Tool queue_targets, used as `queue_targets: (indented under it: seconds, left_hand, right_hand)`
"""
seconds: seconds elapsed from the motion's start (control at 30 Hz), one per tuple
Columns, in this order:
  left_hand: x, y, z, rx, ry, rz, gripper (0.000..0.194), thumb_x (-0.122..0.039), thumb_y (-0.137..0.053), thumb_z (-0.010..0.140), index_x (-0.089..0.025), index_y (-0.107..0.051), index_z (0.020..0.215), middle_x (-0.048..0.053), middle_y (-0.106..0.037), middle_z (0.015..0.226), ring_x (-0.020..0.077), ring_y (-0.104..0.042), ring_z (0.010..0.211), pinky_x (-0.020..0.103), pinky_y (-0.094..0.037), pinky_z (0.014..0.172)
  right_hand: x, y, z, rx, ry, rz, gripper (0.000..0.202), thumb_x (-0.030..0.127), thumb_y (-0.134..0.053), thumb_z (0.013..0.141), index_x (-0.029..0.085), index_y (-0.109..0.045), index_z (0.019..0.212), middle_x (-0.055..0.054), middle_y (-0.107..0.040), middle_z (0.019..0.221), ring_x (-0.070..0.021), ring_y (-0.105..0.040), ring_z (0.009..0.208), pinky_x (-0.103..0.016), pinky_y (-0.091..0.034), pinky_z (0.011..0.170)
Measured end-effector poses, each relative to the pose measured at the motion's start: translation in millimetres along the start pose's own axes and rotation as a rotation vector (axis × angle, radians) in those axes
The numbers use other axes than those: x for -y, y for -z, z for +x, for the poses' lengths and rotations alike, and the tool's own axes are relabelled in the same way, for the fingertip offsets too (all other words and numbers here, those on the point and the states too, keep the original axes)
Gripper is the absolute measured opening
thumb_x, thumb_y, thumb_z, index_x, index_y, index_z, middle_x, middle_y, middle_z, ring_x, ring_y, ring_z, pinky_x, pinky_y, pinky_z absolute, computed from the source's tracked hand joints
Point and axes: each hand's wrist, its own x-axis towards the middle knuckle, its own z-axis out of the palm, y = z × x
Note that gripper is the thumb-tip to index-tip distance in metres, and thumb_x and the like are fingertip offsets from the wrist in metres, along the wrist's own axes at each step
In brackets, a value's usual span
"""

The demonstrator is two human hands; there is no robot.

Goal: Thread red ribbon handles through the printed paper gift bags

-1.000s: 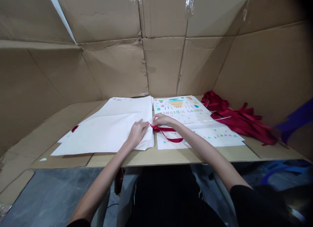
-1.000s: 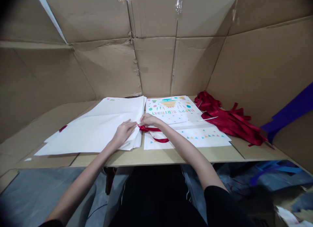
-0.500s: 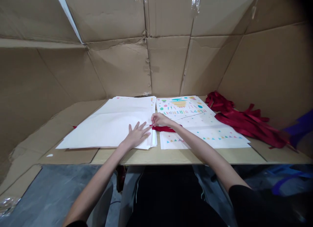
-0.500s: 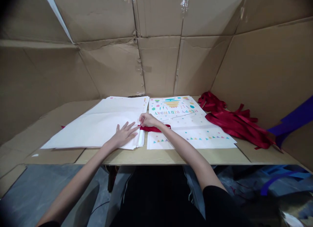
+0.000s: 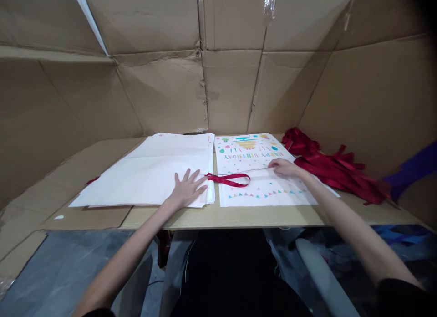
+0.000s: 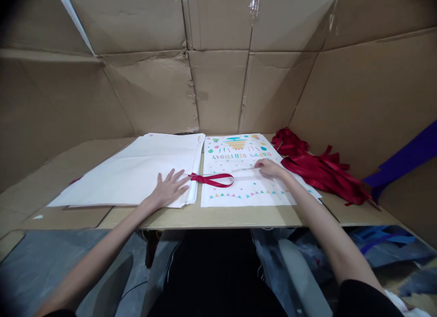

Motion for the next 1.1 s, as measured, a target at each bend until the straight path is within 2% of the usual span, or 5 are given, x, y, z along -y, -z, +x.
queue_targets:
  seconds: [0.13,0.3,0.6,0.83,1.1]
  left_hand:
    - [0,-0.8,0,-0.003,-0.009,-0.004,0.053,-0.058,-0.024,0.092,-0.040,-0.035,0.140,0.000,-0.020,0.153,0.0391,-0.010,0.139,0.073,-0.005,0.099]
    - [0,-1.6,1,0.001,-0.002,-0.002,0.053,-0.058,-0.024,0.092,-0.040,-0.035,0.140,0.000,-0.020,0.153,0.0394,-0.009,0.139,0.074,-0.004,0.098]
    - [2,-2.3,0,0.003,-0.013,-0.022,0.055,-0.060,-0.022,0.091,-0.040,-0.035,0.140,0.001,-0.023,0.152,0.0385,-0.012,0.139,0.073,-0.004,0.098]
    - [-1,0.7,-1,0.016,0.000,-0.002,0.057,-0.062,-0.019,0.091,-0.040,-0.032,0.142,0.000,-0.021,0.152,0.0382,-0.012,0.139,0.073,-0.005,0.099]
    - [-4,3.0,-1,0.027,0.007,0.031,0.054,-0.059,-0.019,0.092,-0.041,-0.030,0.142,0.001,-0.021,0.153,0.0390,-0.013,0.138,0.074,-0.008,0.098]
  right_hand:
    - [-40,16,-14,-0.069,-0.032,-0.082,0.023,0.011,-0.055,0.067,0.014,-0.067,0.086,-0.010,-0.067,0.093,-0.0214,-0.060,0.086,-0.029,-0.045,0.080]
    - [-52,27,-11,-0.016,-0.056,-0.062,0.021,0.010,-0.057,0.066,0.014,-0.069,0.082,-0.009,-0.068,0.086,-0.0204,-0.060,0.082,-0.029,-0.045,0.078]
    - [-51,41,-27,0.082,-0.205,0.313,0.008,0.017,-0.066,0.063,0.016,-0.069,0.071,-0.010,-0.067,0.079,-0.0187,-0.063,0.075,-0.029,-0.050,0.072]
    - [-67,34,-37,-0.148,-0.180,0.785,0.018,0.023,-0.069,0.064,0.021,-0.066,0.082,-0.012,-0.066,0.095,-0.0220,-0.065,0.091,-0.033,-0.053,0.083]
    - [-52,23,-10,-0.096,-0.129,0.216,0.021,0.026,-0.072,0.057,0.016,-0.069,0.075,-0.008,-0.068,0.083,-0.0235,-0.061,0.083,-0.034,-0.048,0.080]
